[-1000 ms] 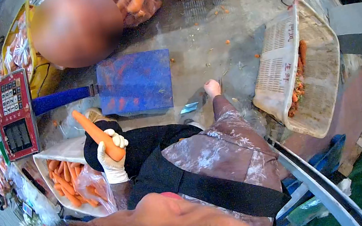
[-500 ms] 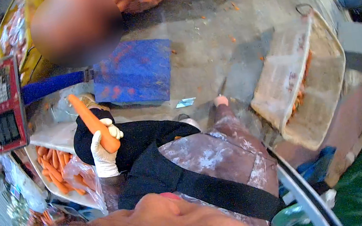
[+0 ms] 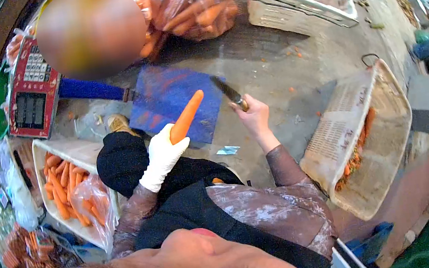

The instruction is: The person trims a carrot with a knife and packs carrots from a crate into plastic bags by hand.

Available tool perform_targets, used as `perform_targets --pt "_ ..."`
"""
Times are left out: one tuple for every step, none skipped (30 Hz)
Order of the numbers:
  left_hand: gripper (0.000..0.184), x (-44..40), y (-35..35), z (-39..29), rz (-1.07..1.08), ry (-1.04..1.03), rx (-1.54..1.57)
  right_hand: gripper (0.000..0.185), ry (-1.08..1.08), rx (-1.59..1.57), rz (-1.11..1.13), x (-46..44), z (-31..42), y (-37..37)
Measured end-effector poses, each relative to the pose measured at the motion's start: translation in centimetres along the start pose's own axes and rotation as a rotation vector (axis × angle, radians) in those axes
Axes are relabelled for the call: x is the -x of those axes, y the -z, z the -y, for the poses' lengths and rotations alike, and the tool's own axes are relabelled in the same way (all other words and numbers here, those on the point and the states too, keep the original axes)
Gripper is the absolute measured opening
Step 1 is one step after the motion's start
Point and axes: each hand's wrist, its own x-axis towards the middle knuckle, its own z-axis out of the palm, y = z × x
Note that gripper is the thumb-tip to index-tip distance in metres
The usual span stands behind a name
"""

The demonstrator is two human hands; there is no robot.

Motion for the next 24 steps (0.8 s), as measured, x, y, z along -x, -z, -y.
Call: perform_targets --pt "0.032 -0.1 -0.3 -0.5 0.014 -0.025 0.003 0.014 0.148 0.006 -0.050 -0.4 2.1 1.6" --pt "0.032 -0.1 -0.6 -0.9 0.007 -0.024 -0.029 0.017 0.301 0.015 -0.099 -0.6 3.2 2.4" --pt "0.032 0.0 -0.8 -1.4 -0.007 -0.019 -0.059 0.017 0.302 0.026 -0.120 -0.5 3.7 2.7" --pt "0.031 0.2 -0.8 -1.8 -0.012 -0.010 -0.065 0.016 0.320 -0.021 -0.108 -0.3 4.1 3.1" --pt "0.031 0.2 -0.9 -2.0 -0.015 -0.022 -0.059 0.015 0.340 -0.070 -0.091 0.0 4.3 3.3" --pt "0.031 0.4 -0.9 -2.2 -0.023 -0.023 -0.055 0.016 0.332 -0.008 -0.096 0.4 4.3 3.4" --pt "0.031 0.5 -0.9 -2.3 -0.031 -0.022 -0.051 0.016 0.339 -0.004 -0.102 0.7 4.2 3.3" --pt "0.031 0.7 -0.9 -2.4 -0.035 -0.028 -0.048 0.019 0.362 0.071 -0.165 0.9 4.1 3.3" --pt "0.031 0.8 -0.9 -2.5 -0.030 -0.036 -0.037 0.023 0.386 0.146 -0.229 1.1 4.1 3.3" --pt "0.031 0.9 -0.9 -2.6 -0.024 -0.043 -0.027 0.023 0.392 0.149 -0.234 1.3 4.2 3.4" --pt "0.031 1.1 -0.9 -2.6 -0.028 -0.047 -0.024 0.022 0.395 0.201 -0.263 1.5 4.4 3.5" --pt "0.031 1.2 -1.0 -2.7 -0.004 -0.038 -0.021 0.021 0.397 0.253 -0.294 1.6 4.5 3.6" --pt "0.031 1.3 -1.0 -2.7 0.019 -0.029 -0.018 0.021 0.402 0.256 -0.298 1.6 4.0 3.4" --pt "0.029 1.3 -1.1 -2.6 0.070 -0.038 0.025 0.016 0.378 0.338 -0.354 1.6 2.7 2.8" --pt "0.029 1.4 -1.3 -2.6 0.066 -0.041 0.031 0.011 0.356 0.421 -0.408 1.6 1.0 2.1" --pt "0.031 1.7 -1.6 -2.6 0.144 -0.090 0.138 0.011 0.361 0.427 -0.407 2.0 -1.3 1.4" --pt "0.034 2.0 -1.8 -2.9 0.219 -0.140 0.245 0.006 0.075 0.621 -0.146 2.4 -4.6 0.7" --pt "0.038 2.4 -1.2 -3.7 0.282 -0.143 0.290 0.005 -0.213 0.793 0.112 2.5 -8.4 -0.5" --pt "0.040 2.7 -1.0 -3.9 0.314 -0.124 0.347 0.012 -0.268 0.765 0.160 4.0 -13.8 -1.8" --pt "0.041 2.9 -1.0 -3.5 0.303 -0.144 0.418 0.013 -0.175 0.714 0.202 6.0 -15.7 -1.6" --pt "0.042 3.5 -0.7 -2.9 0.261 -0.143 0.488 0.017 -0.222 0.740 0.458 6.9 -20.6 -3.1" --pt "0.044 3.8 0.2 -2.8 0.217 -0.119 0.418 0.032 -0.121 0.706 0.639 7.0 -20.6 -3.4" --pt "0.045 4.6 0.9 -1.9 0.171 -0.071 0.438 0.050 -0.066 0.654 0.895 5.6 -21.7 -5.6" --pt "0.047 5.5 1.2 -1.4 0.101 -0.032 0.467 0.056 -0.078 0.630 0.745 5.3 -13.0 -4.4"
